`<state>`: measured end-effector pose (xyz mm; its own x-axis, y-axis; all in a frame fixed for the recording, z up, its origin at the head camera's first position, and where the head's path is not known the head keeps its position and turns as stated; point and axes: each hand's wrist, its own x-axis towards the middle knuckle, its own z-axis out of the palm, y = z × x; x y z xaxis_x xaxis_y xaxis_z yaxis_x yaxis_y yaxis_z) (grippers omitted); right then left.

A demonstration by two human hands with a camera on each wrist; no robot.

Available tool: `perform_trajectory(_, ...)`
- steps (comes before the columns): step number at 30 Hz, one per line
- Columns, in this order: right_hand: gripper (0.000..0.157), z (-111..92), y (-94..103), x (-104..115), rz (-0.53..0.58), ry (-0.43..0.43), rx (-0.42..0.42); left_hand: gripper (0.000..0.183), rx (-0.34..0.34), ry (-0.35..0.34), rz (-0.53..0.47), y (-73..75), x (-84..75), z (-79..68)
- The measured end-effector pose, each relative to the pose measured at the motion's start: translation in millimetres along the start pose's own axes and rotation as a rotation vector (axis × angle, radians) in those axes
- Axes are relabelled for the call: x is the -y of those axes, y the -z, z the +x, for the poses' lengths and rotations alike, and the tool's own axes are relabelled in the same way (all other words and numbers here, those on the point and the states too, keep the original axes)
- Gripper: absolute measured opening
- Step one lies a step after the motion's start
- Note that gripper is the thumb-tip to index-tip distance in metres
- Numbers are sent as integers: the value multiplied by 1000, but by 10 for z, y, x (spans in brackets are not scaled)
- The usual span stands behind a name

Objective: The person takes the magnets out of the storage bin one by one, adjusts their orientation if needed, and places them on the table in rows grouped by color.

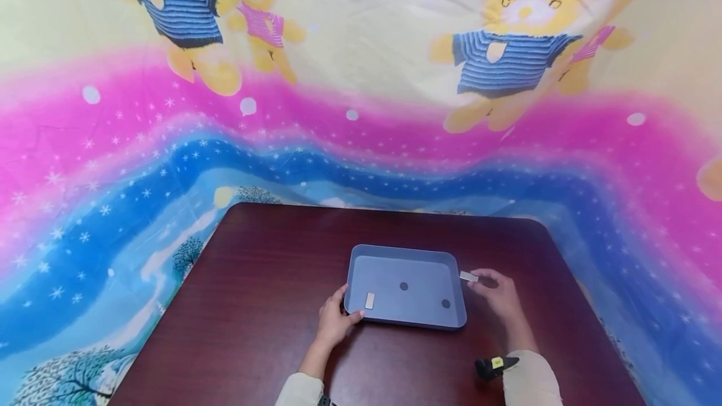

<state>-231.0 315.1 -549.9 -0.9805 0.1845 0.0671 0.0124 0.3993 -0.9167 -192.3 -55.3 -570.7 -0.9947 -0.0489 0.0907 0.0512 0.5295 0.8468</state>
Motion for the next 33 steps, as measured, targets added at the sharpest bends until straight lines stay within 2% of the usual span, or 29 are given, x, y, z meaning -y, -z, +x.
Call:
perform_trajectory(3,35,31,64,-76,-20,2,-11,73,2,3,-11,-2,-9,-3)
perform_trajectory(9,38,73,216,-262,-52,0,26,72,15,8,-28,-19,3,-9)
perform_trajectory(17,38,121,328,-445,-122,-47,62,71,-3,4,-24,-17,-3,27)
perform_trajectory(23,36,132,347,-480,-158,-70,74,71,6,3,-12,-10,-9,32)
perform_trajectory(27,34,186,343,-472,-210,-40,90,70,-2,-3,0,0,-18,34)
perform_trajectory(33,31,254,302,-448,-223,-19,136,69,-12,-8,28,10,-19,37)
